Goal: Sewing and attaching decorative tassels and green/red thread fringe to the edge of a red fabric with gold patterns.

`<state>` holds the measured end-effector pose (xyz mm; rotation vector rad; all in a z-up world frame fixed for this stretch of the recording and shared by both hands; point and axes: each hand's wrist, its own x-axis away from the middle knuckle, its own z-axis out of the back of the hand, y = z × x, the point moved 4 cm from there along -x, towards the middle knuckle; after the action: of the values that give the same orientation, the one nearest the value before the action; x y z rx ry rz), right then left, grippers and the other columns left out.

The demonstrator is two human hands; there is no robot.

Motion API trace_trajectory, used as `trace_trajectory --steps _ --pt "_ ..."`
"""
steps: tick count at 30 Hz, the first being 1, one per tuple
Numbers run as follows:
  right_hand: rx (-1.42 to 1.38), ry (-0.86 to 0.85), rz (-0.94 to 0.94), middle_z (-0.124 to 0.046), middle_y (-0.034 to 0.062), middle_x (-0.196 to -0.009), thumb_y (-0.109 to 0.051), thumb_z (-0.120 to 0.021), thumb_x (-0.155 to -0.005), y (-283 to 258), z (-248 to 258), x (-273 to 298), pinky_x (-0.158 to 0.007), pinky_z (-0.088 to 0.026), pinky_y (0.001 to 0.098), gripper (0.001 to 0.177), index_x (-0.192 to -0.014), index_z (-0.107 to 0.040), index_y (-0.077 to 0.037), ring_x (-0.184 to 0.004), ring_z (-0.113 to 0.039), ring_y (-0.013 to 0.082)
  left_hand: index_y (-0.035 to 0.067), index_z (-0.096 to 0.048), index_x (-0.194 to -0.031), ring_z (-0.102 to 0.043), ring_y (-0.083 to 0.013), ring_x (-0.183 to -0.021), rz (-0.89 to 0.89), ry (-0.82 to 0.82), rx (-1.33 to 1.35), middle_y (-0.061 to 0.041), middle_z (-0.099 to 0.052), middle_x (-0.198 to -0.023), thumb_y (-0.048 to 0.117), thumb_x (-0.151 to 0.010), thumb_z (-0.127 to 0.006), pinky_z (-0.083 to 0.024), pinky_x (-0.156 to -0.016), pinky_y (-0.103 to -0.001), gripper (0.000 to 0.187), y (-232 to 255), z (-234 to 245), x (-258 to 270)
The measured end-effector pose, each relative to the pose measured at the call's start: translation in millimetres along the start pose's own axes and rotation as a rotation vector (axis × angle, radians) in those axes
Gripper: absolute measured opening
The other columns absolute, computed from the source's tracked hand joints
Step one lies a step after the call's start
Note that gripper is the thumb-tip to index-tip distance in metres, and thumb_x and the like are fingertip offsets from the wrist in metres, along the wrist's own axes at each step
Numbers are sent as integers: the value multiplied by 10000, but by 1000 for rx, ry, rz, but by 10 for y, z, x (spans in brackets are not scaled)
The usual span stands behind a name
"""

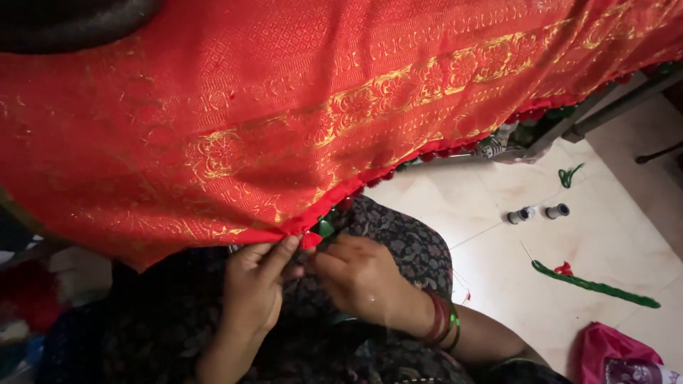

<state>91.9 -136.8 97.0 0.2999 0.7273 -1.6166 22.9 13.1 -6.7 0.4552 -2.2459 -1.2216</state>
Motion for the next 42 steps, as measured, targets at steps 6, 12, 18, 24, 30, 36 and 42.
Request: trace_trajectory --steps 6,12,18,24,30,36,42 --pt "-259 -157 -170 -631 83 -785 -68 -765 -825 263 165 159 -687 -528 400 115 -924 -710 -47 -755 -644 279 0 -720 -1001 -584 -111 -661 35 -135 170 -32 -662 -788 108 -980 -684 -451 -564 -228 116 -137 32 -73" --pt "-1535 165 -212 -678 150 -1236 -164 -685 -996 526 556 296 -980 -537 516 129 -961 -771 -75 -1128 -645 322 -17 -704 -1017 -523 -99 -701 122 -200 599 3 -566 -796 68 -979 -685 -396 -553 -193 96 -210 147 -131" --pt "-1906 540 -134 -706 39 -1089 -328 -590 -1123 938 769 740 -1005 -505 414 300 -994 -730 -96 -1044 -624 194 -25 -673 -929 -516 -109 -702 112 -188 535 -36 -602 -829 99 -990 -665 -404 -585 -224 138 -143 101 -113" --pt "-1508 503 -289 -721 56 -974 -209 -716 -1008 702 545 553 -723 -497 235 177 -1032 -786 -48 -837 -598 151 22 -684 -894 -574 -132 -689 55 -125 376 -39 -615 -775 116 -967 -671 -429 -594 -255 120 -74 32 -2" --pt "-779 -159 -418 -747 124 -1197 -31 -802 -858 0 120 -159 -800 -641 297 300 -1155 -759 -34 -971 -762 251 4 -718 -960 -618 -136 -682 9 -250 305 -67 -682 -821 125 -1045 -669 -475 -599 -258 156 -144 45 33" --pt "-522 -300 -46 -648 161 -1365 8 -789 -828 -220 26 -361 -959 -605 340 538 -1341 -638 -46 -1251 -654 287 45 -743 -1018 -623 -117 -627 68 -249 461 -33 -737 -873 109 -970 -669 -506 -562 -271 109 -306 116 -23" --pt "-507 -320 -346 -690 118 -1260 11 -776 -817 2 151 49 -759 -633 273 536 -1328 -638 -72 -906 -771 126 23 -735 -986 -629 -120 -662 63 -244 390 -29 -714 -842 140 -1002 -678 -478 -581 -251 131 -60 92 21"
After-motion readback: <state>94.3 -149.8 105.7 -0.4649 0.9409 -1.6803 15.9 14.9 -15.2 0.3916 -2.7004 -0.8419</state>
